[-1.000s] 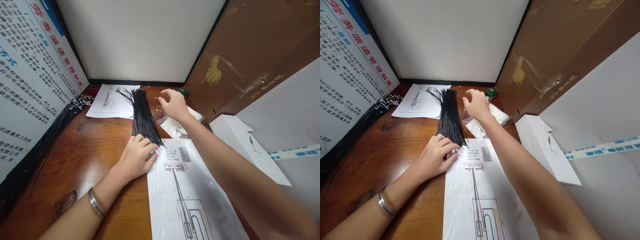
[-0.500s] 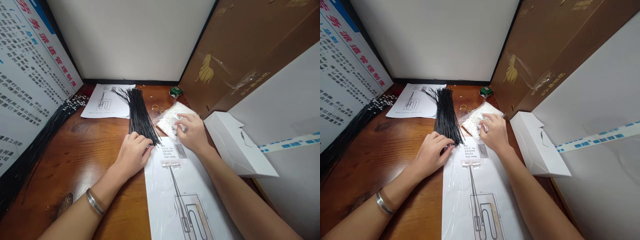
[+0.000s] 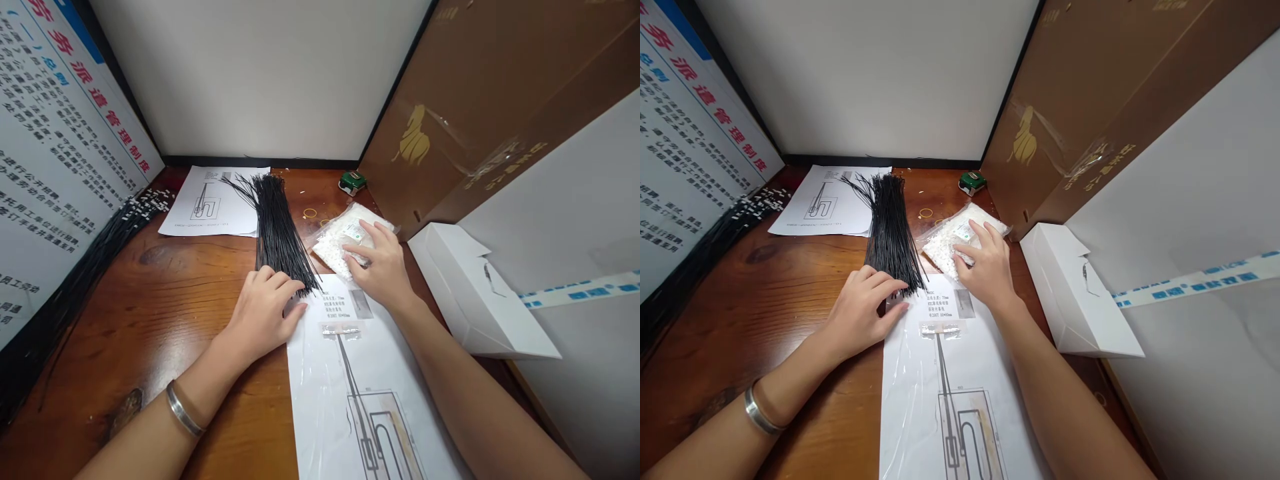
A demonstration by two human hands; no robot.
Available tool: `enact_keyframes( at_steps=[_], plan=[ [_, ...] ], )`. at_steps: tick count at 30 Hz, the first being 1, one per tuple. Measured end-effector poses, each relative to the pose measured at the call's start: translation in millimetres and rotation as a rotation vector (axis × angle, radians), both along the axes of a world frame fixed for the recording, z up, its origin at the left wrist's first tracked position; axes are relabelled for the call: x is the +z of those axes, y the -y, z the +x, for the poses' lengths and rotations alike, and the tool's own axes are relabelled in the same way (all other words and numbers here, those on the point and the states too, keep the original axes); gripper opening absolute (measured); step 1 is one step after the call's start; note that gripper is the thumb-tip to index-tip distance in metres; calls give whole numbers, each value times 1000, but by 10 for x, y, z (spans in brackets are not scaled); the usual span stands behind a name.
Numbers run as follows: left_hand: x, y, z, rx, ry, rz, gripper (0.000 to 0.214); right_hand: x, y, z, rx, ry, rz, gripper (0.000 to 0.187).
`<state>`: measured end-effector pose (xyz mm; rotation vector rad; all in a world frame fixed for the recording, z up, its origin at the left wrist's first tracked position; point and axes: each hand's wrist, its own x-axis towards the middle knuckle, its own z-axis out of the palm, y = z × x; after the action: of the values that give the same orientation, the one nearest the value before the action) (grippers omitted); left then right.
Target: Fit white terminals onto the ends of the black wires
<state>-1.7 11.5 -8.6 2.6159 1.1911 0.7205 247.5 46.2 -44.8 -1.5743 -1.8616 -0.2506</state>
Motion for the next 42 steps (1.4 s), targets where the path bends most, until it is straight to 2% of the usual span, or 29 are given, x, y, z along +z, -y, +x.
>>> enact_keyframes(
  at_steps=[7,18,23,27,31,33,39,42],
  plan=[
    [-13,-3,8,49,-13,20,16,-16,-31,8,35,-122,0,12],
    [-31,-14,8,90,-11,80,13,6,-24,2,60,-161,59,13],
    [-26,-16,8,77,9,123,18,36,-8,-15,82,-171,106,14],
    [-25,-15,3,60,33,155,18,56,-6,-24,83,-184,209,13],
    [-12,-8,7,-15,95,170,20,117,29,-96,61,-197,286,10],
    [-1,-1,11,-53,129,179,21,160,69,-174,123,-177,282,11],
    [42,30,7,-184,174,253,17,227,188,-464,549,-18,255,22],
    [62,44,12,-249,182,284,15,209,202,-541,632,28,227,27]
  ],
)
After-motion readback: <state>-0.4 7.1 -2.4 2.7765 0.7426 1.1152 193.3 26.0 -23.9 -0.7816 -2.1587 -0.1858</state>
